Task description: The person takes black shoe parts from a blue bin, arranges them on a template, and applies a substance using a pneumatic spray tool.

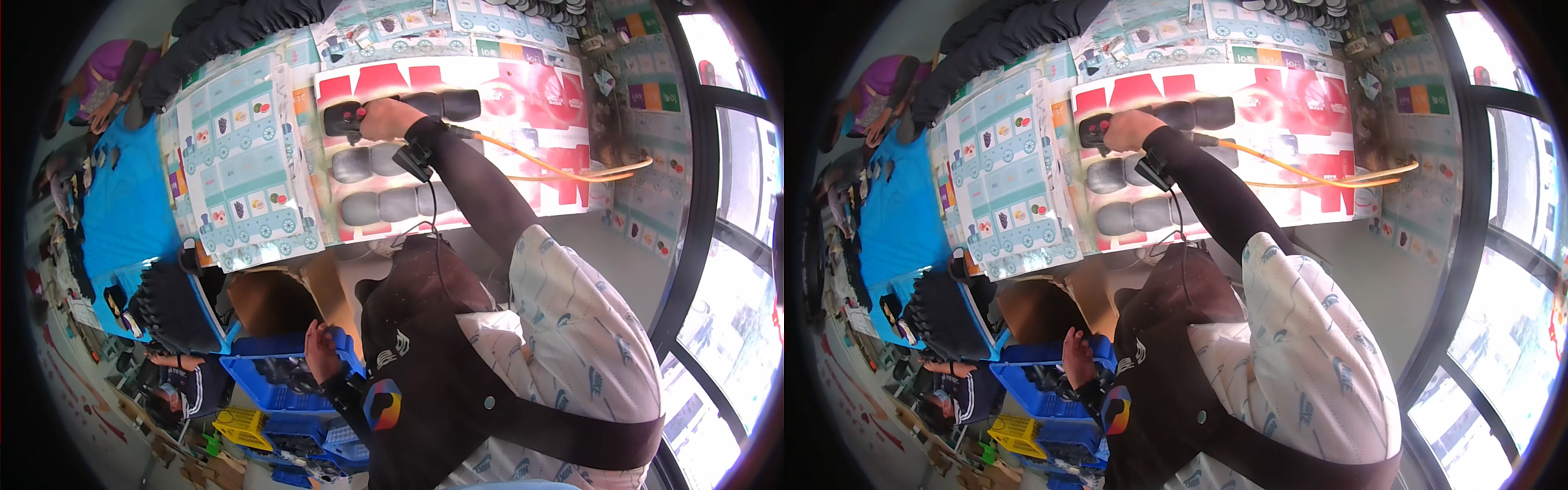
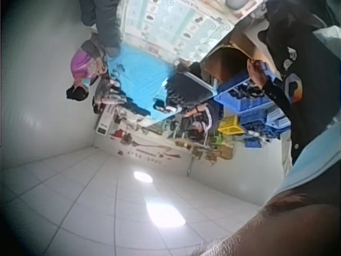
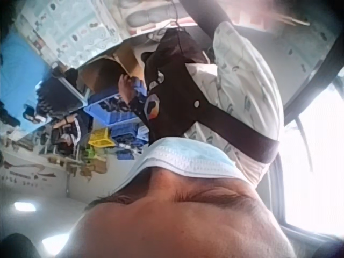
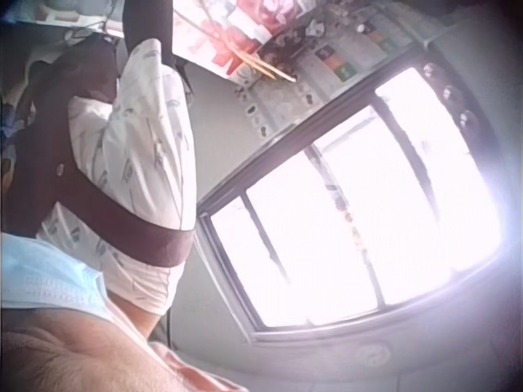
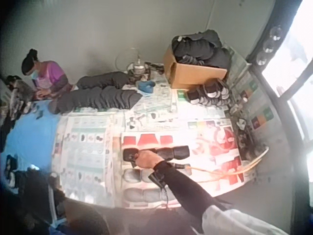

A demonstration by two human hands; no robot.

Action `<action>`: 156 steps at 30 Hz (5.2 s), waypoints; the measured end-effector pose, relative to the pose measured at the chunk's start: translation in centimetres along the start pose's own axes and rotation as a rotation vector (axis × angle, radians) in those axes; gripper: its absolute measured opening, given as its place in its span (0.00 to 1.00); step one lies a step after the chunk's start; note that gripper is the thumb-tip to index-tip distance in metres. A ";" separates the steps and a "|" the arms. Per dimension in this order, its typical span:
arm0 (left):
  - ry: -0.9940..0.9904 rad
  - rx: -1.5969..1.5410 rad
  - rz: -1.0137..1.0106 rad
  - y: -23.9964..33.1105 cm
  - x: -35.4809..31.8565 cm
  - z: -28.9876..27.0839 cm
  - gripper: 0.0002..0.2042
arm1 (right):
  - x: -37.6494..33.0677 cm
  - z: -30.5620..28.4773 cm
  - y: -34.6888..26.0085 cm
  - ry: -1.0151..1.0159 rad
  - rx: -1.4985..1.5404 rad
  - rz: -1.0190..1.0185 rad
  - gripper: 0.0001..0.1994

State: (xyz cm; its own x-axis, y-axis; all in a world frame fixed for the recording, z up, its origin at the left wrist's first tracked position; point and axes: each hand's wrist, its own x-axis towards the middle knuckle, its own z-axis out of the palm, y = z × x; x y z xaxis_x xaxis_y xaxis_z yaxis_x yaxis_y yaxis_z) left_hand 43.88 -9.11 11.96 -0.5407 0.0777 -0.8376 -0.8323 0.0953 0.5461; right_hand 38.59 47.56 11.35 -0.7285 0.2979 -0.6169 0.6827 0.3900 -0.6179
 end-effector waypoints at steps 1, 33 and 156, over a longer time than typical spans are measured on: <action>0.002 -0.003 0.001 0.1 -0.1 0.2 0.19 | -0.1 -0.1 0.2 0.033 0.010 0.010 0.12; 0.013 -0.095 0.102 -1.7 -0.1 -5.0 0.17 | -7.0 5.0 1.7 0.110 -0.089 -0.088 0.14; 0.002 -0.182 -0.055 -2.9 -1.9 -3.4 0.18 | 3.5 -7.1 -2.8 0.117 0.042 0.020 0.08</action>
State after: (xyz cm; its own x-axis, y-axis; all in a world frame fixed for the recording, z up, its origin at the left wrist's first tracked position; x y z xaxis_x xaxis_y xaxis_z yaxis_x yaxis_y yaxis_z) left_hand 46.95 -12.90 11.92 -0.4937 0.0755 -0.8663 -0.8690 -0.0817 0.4881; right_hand 33.76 53.64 14.39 -0.7146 0.4060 -0.5696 0.6972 0.3467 -0.6275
